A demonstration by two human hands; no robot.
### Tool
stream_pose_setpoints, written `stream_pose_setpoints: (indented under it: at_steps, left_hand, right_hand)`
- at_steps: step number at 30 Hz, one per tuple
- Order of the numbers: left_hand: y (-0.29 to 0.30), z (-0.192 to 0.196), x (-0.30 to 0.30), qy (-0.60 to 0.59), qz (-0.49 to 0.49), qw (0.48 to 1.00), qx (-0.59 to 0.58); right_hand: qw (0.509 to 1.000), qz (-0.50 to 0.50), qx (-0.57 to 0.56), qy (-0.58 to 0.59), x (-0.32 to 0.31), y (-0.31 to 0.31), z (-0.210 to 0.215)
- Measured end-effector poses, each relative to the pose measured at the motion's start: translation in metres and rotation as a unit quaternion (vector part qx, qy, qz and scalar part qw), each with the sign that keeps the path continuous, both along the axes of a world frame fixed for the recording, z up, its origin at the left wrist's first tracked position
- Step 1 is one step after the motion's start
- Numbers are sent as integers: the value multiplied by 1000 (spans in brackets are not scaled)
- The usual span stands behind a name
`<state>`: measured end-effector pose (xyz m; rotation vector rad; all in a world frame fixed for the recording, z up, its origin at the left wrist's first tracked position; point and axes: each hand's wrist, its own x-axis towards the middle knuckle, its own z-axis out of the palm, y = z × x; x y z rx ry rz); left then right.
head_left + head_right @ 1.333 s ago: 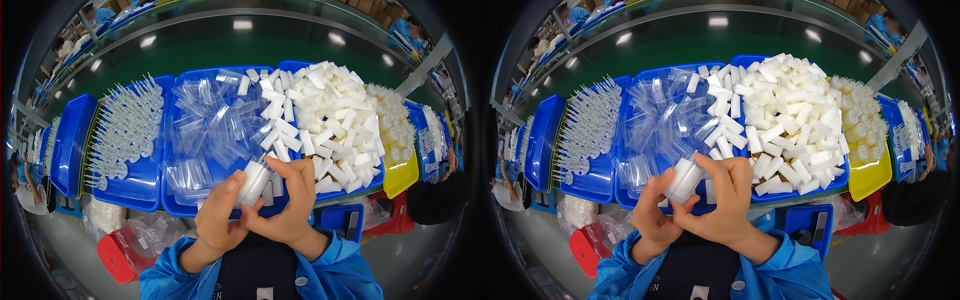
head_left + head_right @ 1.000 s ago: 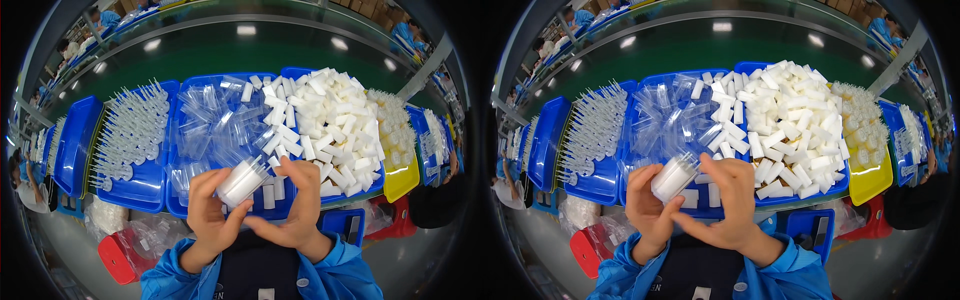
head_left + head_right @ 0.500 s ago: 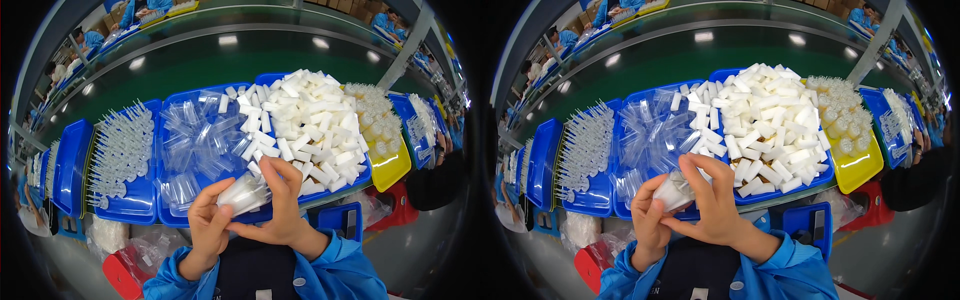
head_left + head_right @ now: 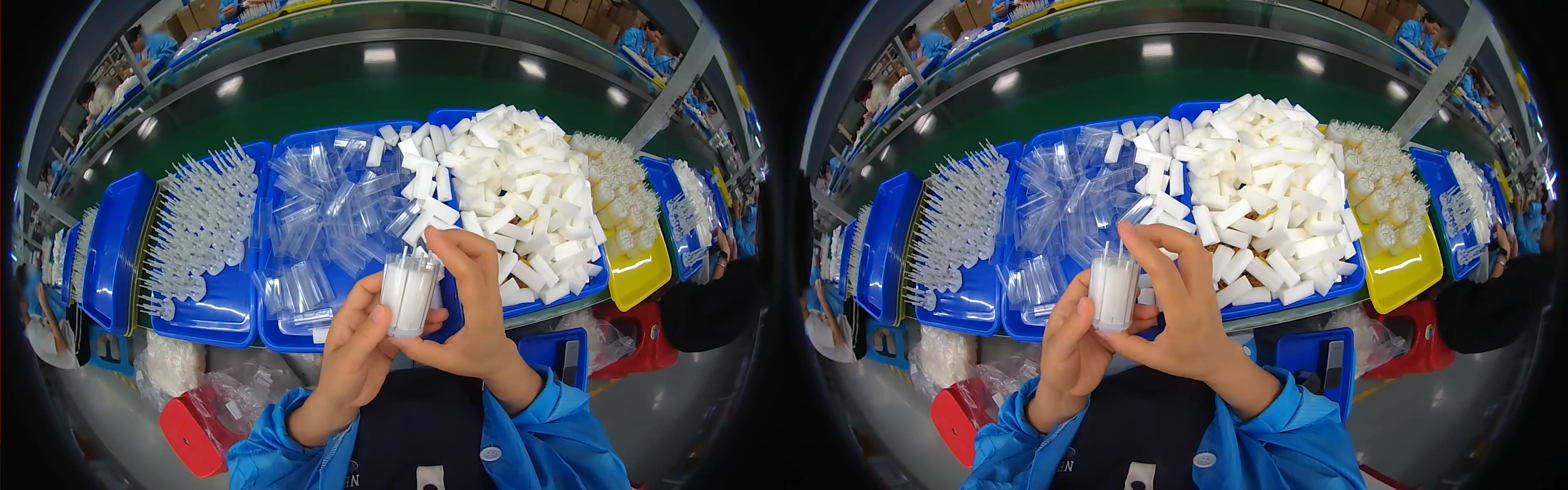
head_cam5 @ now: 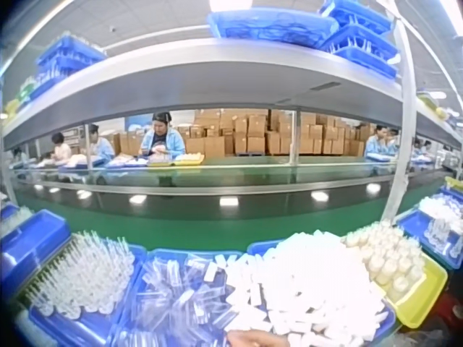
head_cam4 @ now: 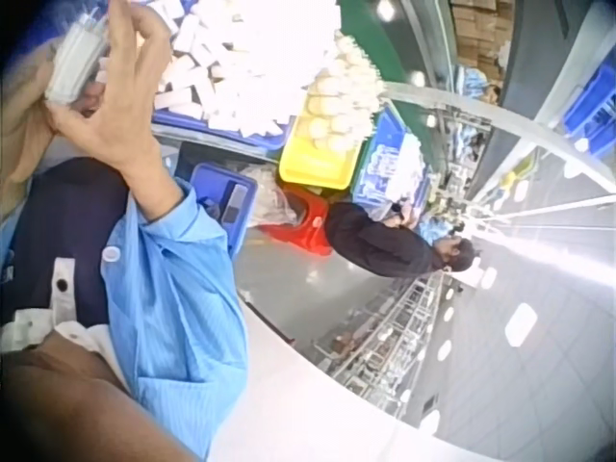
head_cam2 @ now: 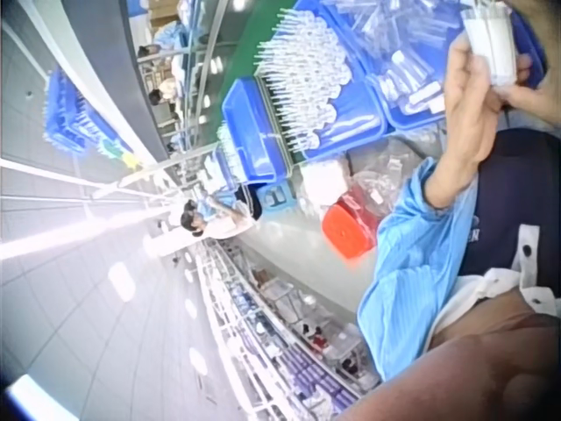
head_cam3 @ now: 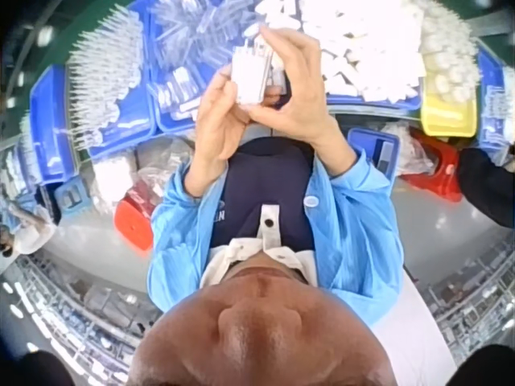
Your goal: The person inserts white plastic cylindrical components into clear plastic sleeves. They pick up a white piece from a blue bin, slide it into a clear sleeve, and place the assembled unit into a yellow bin. The process is repeated continuously throughout the clip.
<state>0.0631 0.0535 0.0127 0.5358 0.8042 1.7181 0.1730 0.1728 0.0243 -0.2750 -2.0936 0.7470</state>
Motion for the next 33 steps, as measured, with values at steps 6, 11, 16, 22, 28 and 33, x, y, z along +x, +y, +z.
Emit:
stream_pose_setpoints:
  at_steps: [6,11,16,22,28,33]
  left_hand:
    - [-2,-1,3,44,15,998,52]
    - [-3,-8,2,12,6,998,69]
    - [-1,-9,9,117,30,990,66]
    - [-2,-8,4,104,121,987,30]
    - [-17,-17,-22,142,221,962,75]
    - [-25,-18,-34,139,182,959,166]
  right_hand:
    - [997,-23,-43,56,-3,-9,-18]
    - [998,-20,44,42,-2,-3,-19]
    - [998,-2,57,5,3,-1,-12]
    - [996,-43,48,-58,45,26,7]
    - [962,-253,16,-100,109,69,8]
    - [981,-124,7,-147,79,61,9]
